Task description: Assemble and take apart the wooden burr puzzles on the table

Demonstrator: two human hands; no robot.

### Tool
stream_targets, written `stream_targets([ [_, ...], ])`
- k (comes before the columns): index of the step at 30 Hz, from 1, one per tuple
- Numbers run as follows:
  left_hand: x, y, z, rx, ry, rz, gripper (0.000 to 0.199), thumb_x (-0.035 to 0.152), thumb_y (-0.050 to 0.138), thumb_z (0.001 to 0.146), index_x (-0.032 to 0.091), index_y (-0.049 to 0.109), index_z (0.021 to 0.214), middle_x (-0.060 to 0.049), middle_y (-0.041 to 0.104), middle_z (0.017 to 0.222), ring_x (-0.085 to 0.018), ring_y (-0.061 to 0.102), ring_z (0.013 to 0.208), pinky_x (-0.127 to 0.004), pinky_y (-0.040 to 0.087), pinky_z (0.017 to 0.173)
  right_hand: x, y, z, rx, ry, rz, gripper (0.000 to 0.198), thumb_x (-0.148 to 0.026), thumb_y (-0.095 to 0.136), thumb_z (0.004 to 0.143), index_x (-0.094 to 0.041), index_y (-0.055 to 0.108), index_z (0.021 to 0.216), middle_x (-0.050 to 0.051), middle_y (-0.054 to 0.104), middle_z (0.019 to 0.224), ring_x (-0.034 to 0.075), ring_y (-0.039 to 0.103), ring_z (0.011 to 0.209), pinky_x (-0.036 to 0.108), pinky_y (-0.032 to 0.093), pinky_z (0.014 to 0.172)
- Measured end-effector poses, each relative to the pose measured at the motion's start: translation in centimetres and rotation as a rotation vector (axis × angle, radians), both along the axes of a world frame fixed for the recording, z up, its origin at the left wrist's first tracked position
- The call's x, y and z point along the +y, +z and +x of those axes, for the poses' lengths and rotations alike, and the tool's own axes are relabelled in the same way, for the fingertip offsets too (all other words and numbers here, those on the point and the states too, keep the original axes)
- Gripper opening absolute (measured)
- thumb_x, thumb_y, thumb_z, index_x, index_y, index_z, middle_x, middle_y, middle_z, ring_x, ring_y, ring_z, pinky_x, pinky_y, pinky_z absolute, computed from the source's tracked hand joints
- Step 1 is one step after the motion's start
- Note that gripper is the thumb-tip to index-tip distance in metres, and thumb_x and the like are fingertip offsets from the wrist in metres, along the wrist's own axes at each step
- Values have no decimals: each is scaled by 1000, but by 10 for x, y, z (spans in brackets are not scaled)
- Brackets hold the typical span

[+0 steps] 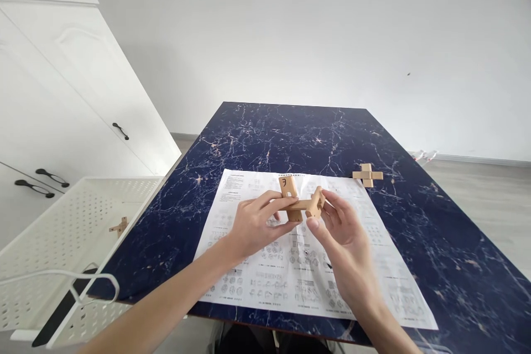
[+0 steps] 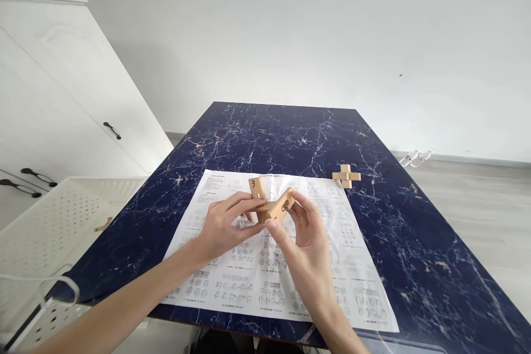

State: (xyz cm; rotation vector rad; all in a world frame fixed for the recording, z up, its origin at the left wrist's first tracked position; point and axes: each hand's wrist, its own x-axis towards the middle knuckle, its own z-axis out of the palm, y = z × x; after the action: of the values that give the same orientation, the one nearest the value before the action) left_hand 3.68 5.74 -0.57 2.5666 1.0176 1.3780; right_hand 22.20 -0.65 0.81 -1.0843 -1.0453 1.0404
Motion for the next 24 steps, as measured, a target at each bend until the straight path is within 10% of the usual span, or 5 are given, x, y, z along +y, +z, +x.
stream_targets([
  [24,-3,3,-3,36,-94,-60,32,42,69,104,24,67,131,-6,81,119,-14,79,77,-29,67,71,-1,2,-10,24,70,-113,56,-49,81,92,-33,58,140,10,65,150,35,62,141,55,56,114],
])
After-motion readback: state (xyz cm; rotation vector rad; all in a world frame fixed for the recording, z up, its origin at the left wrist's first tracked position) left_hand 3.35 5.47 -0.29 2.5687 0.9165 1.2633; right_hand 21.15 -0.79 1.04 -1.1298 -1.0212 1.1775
